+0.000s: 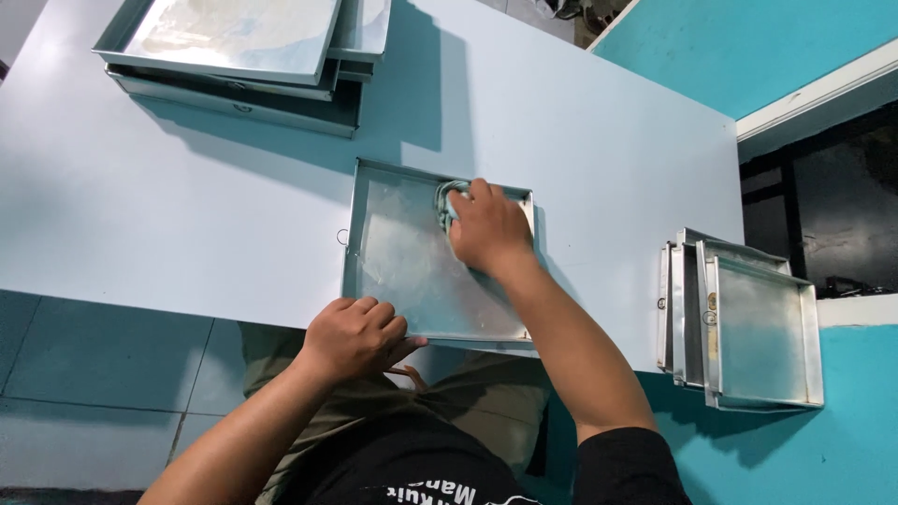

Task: The person wipes the surface of a single metal tray with a cloth, using circular and back-and-forth motions. The tray remains on a white table throughout the clip, and the person's bare left foot rests on the table edge during the task.

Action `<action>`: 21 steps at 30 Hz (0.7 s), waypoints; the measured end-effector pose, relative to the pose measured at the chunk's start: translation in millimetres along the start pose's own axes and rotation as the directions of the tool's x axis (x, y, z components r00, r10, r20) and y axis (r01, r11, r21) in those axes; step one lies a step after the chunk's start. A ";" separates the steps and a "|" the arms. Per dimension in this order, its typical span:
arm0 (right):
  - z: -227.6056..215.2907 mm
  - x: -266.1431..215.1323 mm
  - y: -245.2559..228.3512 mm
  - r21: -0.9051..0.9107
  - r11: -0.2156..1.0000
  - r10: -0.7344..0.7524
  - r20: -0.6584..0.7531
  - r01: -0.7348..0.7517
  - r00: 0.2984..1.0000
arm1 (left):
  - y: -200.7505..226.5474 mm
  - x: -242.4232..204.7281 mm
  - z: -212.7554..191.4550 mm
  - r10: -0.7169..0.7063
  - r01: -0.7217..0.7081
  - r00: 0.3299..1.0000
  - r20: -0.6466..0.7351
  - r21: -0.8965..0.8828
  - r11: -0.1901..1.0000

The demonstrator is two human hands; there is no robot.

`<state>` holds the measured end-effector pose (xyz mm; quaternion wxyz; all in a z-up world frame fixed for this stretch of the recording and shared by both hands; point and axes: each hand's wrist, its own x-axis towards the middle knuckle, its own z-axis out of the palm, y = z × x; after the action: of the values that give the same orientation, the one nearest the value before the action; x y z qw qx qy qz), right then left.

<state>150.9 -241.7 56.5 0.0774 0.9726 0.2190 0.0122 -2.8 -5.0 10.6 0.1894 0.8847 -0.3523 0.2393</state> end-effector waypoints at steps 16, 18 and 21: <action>-40.0 -67.1 -12.5 -0.062 0.998 0.021 0.126 -0.013 0.992 | -2.6 -1.1 3.2 0.024 -0.024 0.999 -0.041 0.008 1.000; -54.4 -38.8 -1.0 -0.054 0.958 0.286 0.274 -0.282 0.918 | -3.1 1.7 -0.9 0.027 -0.027 0.999 -0.020 -0.003 1.000; -6.8 -24.4 26.7 0.025 0.949 0.312 0.086 -0.315 0.946 | 0.1 1.5 3.3 -0.010 0.010 0.996 -0.083 -0.001 1.000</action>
<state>139.7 -275.0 67.6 0.0647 0.9960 0.0587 -0.0193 -1.0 -7.6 8.7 0.2052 0.8756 -0.3399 0.2751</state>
